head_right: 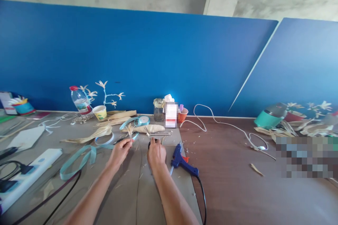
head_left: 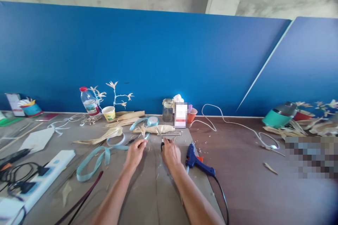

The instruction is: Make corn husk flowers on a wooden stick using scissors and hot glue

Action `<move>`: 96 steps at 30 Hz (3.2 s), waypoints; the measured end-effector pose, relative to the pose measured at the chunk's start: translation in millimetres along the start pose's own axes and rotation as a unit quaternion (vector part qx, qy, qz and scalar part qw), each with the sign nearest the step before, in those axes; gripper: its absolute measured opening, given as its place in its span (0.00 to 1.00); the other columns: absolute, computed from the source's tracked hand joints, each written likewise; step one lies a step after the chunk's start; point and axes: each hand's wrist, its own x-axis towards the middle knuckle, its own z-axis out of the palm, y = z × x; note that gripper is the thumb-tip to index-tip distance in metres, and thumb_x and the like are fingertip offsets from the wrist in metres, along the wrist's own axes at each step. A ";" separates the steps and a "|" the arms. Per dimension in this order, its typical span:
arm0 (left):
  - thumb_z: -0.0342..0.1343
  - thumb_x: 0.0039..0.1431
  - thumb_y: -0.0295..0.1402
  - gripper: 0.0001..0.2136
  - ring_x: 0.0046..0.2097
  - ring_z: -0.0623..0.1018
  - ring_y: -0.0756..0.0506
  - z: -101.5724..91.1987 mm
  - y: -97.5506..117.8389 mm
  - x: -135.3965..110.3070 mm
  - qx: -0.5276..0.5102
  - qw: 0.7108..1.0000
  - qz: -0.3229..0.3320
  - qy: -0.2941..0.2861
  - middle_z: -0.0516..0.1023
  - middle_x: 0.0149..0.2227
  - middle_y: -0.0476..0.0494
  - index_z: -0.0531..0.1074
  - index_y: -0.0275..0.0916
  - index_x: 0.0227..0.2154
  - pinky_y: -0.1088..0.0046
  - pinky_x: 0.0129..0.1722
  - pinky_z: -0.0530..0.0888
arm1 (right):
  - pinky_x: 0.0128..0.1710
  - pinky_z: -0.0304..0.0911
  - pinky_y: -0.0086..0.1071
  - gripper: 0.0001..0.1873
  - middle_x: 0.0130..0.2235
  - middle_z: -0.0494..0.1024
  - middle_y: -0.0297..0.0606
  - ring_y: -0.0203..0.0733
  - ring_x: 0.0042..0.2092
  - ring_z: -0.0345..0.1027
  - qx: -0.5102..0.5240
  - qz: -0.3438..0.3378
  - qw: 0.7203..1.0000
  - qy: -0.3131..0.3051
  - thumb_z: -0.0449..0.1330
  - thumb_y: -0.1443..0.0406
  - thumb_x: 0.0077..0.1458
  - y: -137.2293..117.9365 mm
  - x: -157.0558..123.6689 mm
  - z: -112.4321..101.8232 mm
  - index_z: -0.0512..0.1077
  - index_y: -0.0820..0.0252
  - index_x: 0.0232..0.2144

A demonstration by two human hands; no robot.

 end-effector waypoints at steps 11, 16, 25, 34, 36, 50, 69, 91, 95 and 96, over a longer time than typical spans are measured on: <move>0.51 0.52 0.33 0.10 0.41 0.77 0.40 1.0 -4.8 0.5 0.174 0.985 -0.006 -0.017 0.81 0.36 0.41 0.77 0.40 0.32 0.67 0.42 0.68 | 0.30 0.65 0.33 0.27 0.50 0.63 0.56 0.44 0.35 0.73 0.008 0.029 0.999 -0.023 0.49 0.69 0.54 -4.1 -2.7 -0.3 0.54 0.63 0.57; 0.51 0.53 0.33 0.14 0.39 0.77 0.41 2.6 -9.0 -0.2 0.241 0.970 -0.020 -0.012 0.81 0.34 0.42 0.72 0.40 0.42 0.67 0.40 0.68 | 0.30 0.66 0.35 0.29 0.47 0.66 0.57 0.46 0.35 0.73 0.027 0.021 0.999 -0.010 0.49 0.71 0.53 -5.0 -4.4 -0.6 0.53 0.67 0.58; 0.48 0.55 0.30 0.10 0.41 0.76 0.43 -1.7 -0.8 -2.1 0.257 0.966 0.005 0.020 0.79 0.40 0.41 0.73 0.39 0.36 0.69 0.41 0.68 | 0.28 0.65 0.33 0.20 0.48 0.66 0.58 0.45 0.33 0.74 0.062 0.026 0.997 0.030 0.49 0.70 0.53 -2.3 -1.7 2.0 0.64 0.68 0.49; 0.47 0.55 0.32 0.09 0.32 0.76 0.46 -24.7 18.9 26.4 0.264 0.961 0.004 0.082 0.79 0.29 0.47 0.73 0.41 0.27 0.75 0.31 0.67 | 0.27 0.59 0.30 0.12 0.40 0.71 0.46 0.39 0.30 0.70 0.131 -0.021 0.979 0.152 0.48 0.73 0.54 -2.2 -3.8 -6.1 0.70 0.61 0.37; 0.45 0.56 0.35 0.12 0.31 0.76 0.45 -30.1 25.1 48.7 0.283 0.954 -0.004 0.093 0.78 0.28 0.45 0.73 0.40 0.28 0.74 0.30 0.66 | 0.30 0.58 0.30 0.12 0.35 0.72 0.42 0.39 0.31 0.68 0.148 -0.041 0.974 0.166 0.47 0.73 0.56 -3.7 -4.1 -8.6 0.70 0.60 0.31; 0.52 0.48 0.26 0.07 0.38 0.75 0.43 -2.8 10.3 137.7 0.381 0.923 0.007 -0.043 0.77 0.36 0.42 0.75 0.40 0.24 0.67 0.42 0.64 | 0.36 0.56 0.35 0.07 0.36 0.70 0.39 0.43 0.37 0.63 0.210 -0.136 0.948 0.198 0.52 0.68 0.55 0.3 -7.5 -10.1 0.68 0.56 0.36; 0.58 0.48 0.40 0.12 0.20 0.61 0.56 -2.6 65.6 -21.2 -0.267 0.952 -0.085 -0.122 0.66 0.20 0.53 0.68 0.37 0.28 0.79 0.19 0.55 | 0.21 0.51 0.26 0.14 0.20 0.64 0.30 0.32 0.22 0.55 0.629 -0.060 0.775 -0.001 0.51 0.58 0.53 -1.5 -4.2 -23.5 0.69 0.62 0.25; 0.54 0.50 0.39 0.13 0.20 0.62 0.54 7.0 36.1 -26.8 -0.155 0.958 -0.052 -0.235 0.67 0.21 0.53 0.67 0.35 0.35 0.79 0.19 0.58 | 0.20 0.46 0.26 0.14 0.18 0.63 0.28 0.30 0.19 0.52 0.599 0.074 0.797 0.011 0.53 0.57 0.48 28.6 12.8 -27.1 0.67 0.61 0.20; 0.51 0.51 0.37 0.11 0.22 0.64 0.53 4.8 27.8 -25.3 -0.086 0.972 -0.007 -0.219 0.69 0.23 0.52 0.68 0.35 0.35 0.78 0.21 0.60 | 0.27 0.52 0.27 0.10 0.23 0.72 0.33 0.36 0.28 0.64 0.290 -0.007 0.956 -0.049 0.56 0.59 0.47 43.6 5.6 -45.2 0.70 0.59 0.22; 0.51 0.51 0.37 0.11 0.22 0.65 0.52 4.2 27.2 -25.6 -0.069 0.974 0.001 -0.216 0.70 0.23 0.51 0.68 0.36 0.34 0.77 0.22 0.61 | 0.28 0.53 0.28 0.09 0.25 0.74 0.34 0.38 0.30 0.66 0.227 -0.004 0.971 -0.078 0.57 0.59 0.46 45.6 3.6 -48.2 0.71 0.59 0.23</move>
